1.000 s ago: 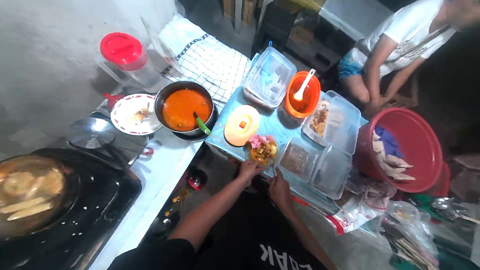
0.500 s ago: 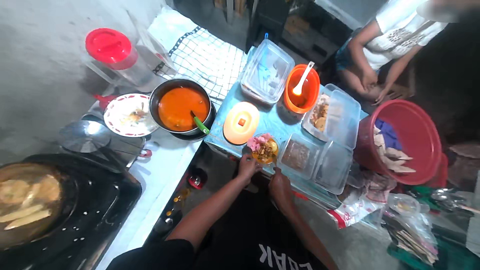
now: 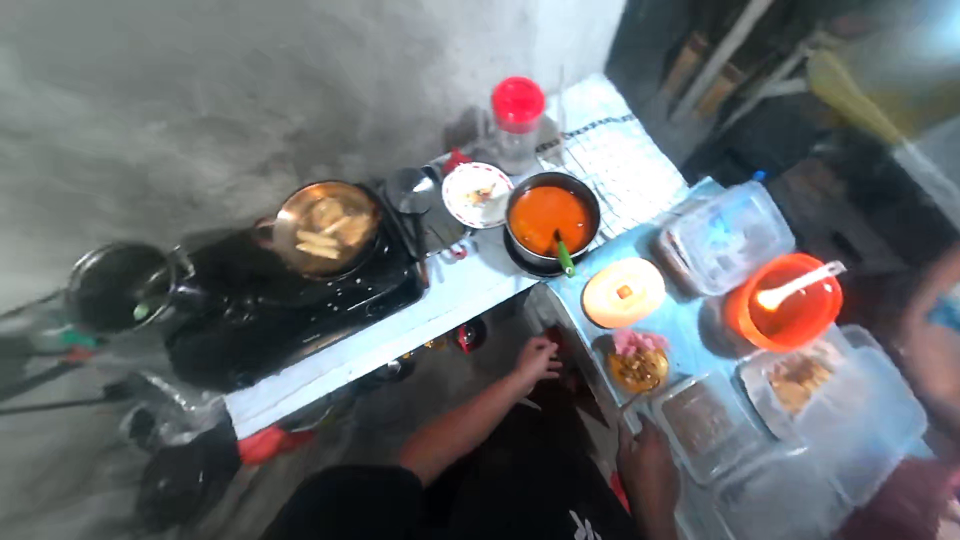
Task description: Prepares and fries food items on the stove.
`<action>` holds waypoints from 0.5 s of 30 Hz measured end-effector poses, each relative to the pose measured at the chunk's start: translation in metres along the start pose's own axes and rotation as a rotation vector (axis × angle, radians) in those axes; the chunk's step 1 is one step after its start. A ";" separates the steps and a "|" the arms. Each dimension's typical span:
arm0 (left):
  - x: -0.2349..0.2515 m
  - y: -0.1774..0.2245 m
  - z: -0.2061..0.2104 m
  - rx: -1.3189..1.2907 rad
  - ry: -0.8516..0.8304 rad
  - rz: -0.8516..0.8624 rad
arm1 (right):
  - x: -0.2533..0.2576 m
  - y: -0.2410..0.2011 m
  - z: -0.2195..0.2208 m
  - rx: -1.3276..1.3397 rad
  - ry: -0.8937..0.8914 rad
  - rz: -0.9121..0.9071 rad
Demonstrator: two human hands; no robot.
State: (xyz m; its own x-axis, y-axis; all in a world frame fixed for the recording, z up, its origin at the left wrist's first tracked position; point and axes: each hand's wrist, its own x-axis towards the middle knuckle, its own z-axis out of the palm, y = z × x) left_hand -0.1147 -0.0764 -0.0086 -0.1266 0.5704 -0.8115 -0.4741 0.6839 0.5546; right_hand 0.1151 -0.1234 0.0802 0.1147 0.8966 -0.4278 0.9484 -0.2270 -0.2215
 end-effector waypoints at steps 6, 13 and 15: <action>0.020 0.051 -0.143 -0.263 0.601 0.265 | 0.008 -0.034 0.022 0.055 -0.158 -0.566; 0.076 0.094 -0.226 -0.616 0.568 0.169 | 0.090 -0.244 0.084 0.012 -0.333 -0.793; 0.089 0.104 -0.232 -0.620 0.535 0.163 | 0.122 -0.321 0.113 0.015 -0.266 -0.807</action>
State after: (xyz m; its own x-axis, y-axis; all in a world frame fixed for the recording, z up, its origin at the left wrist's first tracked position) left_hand -0.3776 -0.0600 -0.0654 -0.5579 0.2404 -0.7943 -0.7877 0.1481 0.5980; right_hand -0.2087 0.0158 0.0005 -0.6708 0.6667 -0.3249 0.7051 0.4372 -0.5583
